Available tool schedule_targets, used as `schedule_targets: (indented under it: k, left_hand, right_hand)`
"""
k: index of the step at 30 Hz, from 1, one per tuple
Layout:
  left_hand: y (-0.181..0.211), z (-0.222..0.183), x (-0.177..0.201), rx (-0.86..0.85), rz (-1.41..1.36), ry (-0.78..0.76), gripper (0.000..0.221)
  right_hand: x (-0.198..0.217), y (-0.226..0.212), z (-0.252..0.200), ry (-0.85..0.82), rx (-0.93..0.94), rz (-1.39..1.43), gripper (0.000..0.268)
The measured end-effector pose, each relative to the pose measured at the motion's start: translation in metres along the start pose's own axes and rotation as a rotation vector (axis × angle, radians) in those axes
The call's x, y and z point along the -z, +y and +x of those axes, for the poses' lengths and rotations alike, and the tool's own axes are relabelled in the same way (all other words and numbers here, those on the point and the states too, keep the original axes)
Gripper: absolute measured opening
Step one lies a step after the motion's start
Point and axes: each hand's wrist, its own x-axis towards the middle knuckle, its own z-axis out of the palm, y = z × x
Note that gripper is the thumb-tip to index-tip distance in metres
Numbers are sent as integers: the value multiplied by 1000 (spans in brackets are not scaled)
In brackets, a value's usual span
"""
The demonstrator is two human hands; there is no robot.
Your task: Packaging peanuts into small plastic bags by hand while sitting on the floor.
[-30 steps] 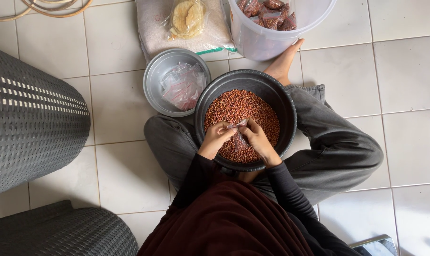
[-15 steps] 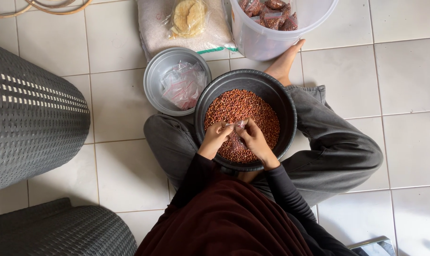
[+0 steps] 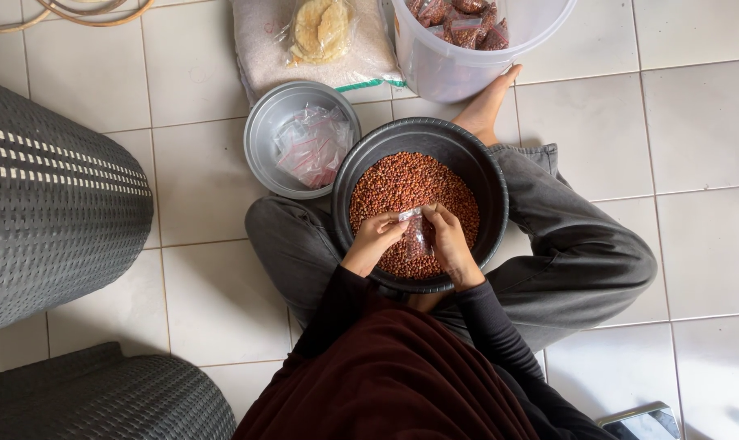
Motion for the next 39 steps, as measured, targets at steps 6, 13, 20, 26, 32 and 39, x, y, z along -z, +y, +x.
schedule_targets:
  k: [6,13,20,26,32,39]
  left_hand:
    - [7,-4,-5,-6,-66,85,23]
    - [25,-13,-19,26,-102,159,23]
    - [10,-8,-4,-37,53,202,31]
    - [6,-4,-9,-120,68,252,27]
    - [21,-13,-21,-102,45,197,28]
    - [1,2,-8,-84,72,133,29]
  right_hand:
    - [2,-11,-10,-112,41,-74,15]
    - [5,-21,-7,-317,53,-317,21]
    - [2,-28,-13,-301,142,-385,20]
    - [12,-14,-1,-319,92,-390,23]
    - [7,-14,-5,-239,109,-357,18]
    - [4,-1,-2,-202,110,-261,16]
